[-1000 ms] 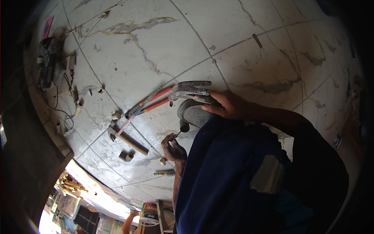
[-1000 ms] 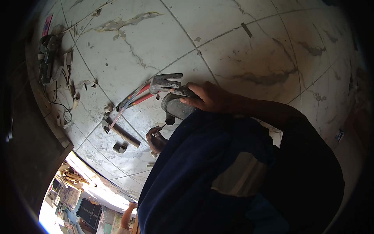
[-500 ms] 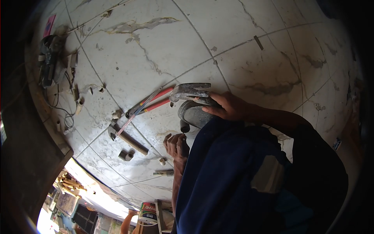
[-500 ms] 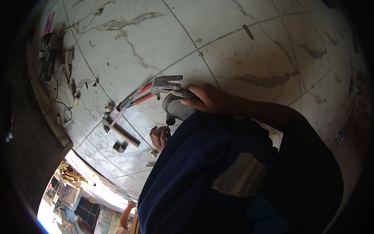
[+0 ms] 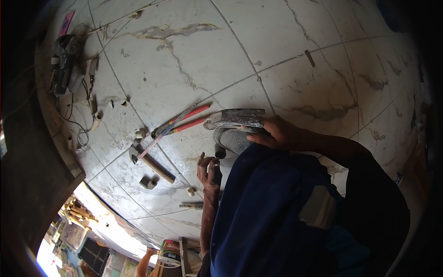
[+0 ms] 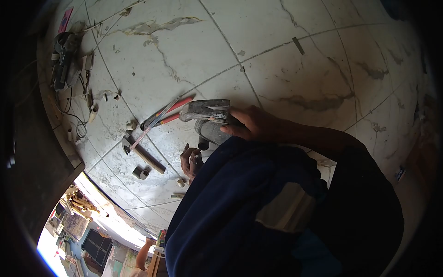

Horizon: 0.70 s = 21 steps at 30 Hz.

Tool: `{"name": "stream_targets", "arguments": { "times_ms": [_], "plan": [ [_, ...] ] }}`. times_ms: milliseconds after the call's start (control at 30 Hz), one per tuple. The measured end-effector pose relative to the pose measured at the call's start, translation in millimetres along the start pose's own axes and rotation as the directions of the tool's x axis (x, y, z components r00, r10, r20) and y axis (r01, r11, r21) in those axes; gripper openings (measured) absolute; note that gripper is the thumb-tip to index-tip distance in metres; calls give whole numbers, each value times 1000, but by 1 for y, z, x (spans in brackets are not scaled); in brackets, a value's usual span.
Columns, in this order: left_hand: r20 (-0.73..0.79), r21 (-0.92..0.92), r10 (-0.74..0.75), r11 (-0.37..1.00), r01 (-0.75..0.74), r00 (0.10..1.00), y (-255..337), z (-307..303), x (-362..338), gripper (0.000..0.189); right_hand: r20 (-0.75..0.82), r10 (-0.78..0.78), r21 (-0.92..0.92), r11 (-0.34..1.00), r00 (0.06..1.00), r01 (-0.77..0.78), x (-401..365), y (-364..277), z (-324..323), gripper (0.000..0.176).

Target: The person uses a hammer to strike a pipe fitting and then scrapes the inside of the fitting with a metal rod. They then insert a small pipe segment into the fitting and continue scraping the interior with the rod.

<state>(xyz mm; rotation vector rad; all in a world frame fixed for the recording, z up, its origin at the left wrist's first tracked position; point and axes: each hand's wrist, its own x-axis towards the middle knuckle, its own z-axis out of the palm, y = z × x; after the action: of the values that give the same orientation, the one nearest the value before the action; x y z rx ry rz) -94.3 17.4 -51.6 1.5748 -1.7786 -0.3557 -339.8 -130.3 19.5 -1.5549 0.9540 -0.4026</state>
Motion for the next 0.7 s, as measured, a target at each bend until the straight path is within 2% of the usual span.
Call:
{"name": "stream_targets", "arguments": {
  "times_ms": [33, 100, 133, 200, 233, 300, 433, 500, 533, 600, 700],
  "plan": [
    [-8, 4, -7, 1000, 7, 1000, -3, 3, -3, 9, 10, -4, -3, 1000, 1000, 4, -1, -6, -6, 47],
    [-48, -57, 10, 998, -13, 999, -7, 6, -5, 17, 288, 237, -112, 971, 928, -213, -3, -21, -22, 47],
    [-61, -50, 3, 999, -6, 998, -6, 6, -4, 17, 299, 231, -120, 972, 926, -204, -4, -21, -23, 47],
    [41, -32, -139, 990, 140, 989, -3, 4, -2, 30, 318, 255, -190, 961, 913, -203, -4, -21, -23, 47],
    [29, -28, -145, 989, 145, 989, -2, 2, 0, 30, 326, 250, -197, 961, 912, -194, -3, -24, -24, 47],
    [6, -20, -171, 985, 171, 985, 0, -1, 3, 40, 319, 314, -180, 946, 894, -268, -3, -31, -27, 48],
    [-16, -85, -180, 980, 178, 984, 2, -1, 2, 40, 245, 271, -111, 962, 931, -251, -10, -11, -15, 49],
    [22, -81, -91, 992, 92, 996, 5, -1, 6, 35, 141, 179, -20, 984, 974, -178, -11, -9, -11, 54],
    [19, -81, -94, 992, 95, 995, 4, 1, 5, 35, 145, 179, -23, 984, 973, -178, -11, -8, -9, 54],
    [-61, -93, -86, 992, 80, 994, 5, 5, 4, 30, 69, 100, -49, 994, 993, -96, -11, -6, -8, 53],
    [-41, -79, -75, 994, 72, 996, 4, 4, 7, 28, 100, 112, -36, 993, 989, -109, -7, -10, -11, 51]
  ]
}}
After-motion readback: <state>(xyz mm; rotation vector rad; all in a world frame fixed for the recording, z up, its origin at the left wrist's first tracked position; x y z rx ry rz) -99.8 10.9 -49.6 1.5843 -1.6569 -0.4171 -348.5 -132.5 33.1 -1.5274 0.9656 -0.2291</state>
